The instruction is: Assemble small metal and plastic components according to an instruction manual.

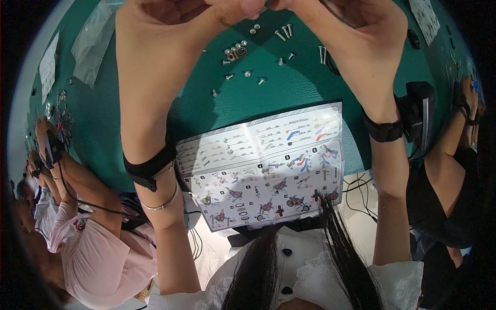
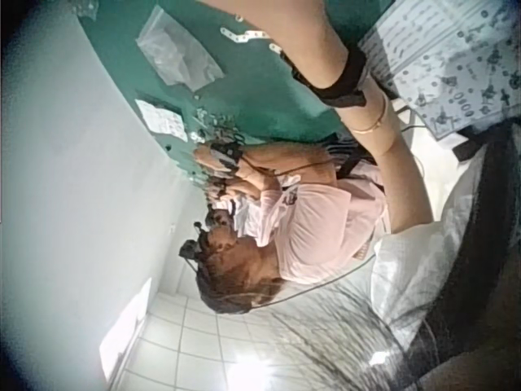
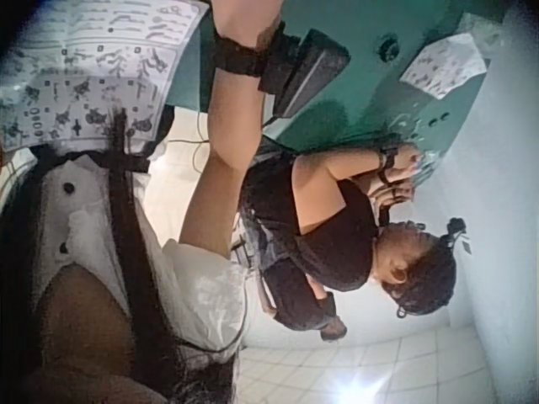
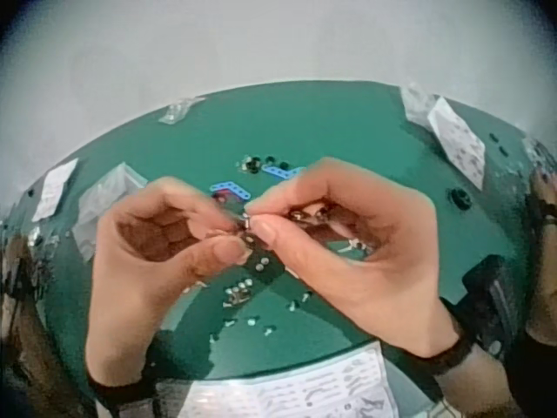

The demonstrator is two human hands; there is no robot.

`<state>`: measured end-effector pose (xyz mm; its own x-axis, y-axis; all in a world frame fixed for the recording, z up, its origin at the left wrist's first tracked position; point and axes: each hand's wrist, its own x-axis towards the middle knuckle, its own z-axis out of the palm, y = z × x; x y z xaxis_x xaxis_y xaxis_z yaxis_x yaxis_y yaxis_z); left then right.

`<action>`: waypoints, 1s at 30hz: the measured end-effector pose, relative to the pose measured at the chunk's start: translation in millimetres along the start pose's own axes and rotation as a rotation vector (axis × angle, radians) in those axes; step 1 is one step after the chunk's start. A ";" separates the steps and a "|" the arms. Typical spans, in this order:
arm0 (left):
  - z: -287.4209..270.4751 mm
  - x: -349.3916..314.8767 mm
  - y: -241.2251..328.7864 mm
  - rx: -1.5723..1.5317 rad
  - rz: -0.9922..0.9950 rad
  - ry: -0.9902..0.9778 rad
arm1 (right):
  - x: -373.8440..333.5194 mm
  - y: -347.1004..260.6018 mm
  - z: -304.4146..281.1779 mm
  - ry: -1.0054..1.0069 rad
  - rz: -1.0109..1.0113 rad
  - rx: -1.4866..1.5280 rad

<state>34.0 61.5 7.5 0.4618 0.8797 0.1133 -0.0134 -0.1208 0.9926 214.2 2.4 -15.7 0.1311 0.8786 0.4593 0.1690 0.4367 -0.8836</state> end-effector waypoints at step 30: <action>-9.1 5.0 -2.2 0.098 0.034 -0.071 | 1.9 7.9 -1.0 -0.010 -0.125 -0.179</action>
<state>28.3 70.4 6.3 0.5240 0.8401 0.1403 0.0550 -0.1978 0.9787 216.7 7.3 -21.7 0.0885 0.8223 0.5621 0.3546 0.5013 -0.7893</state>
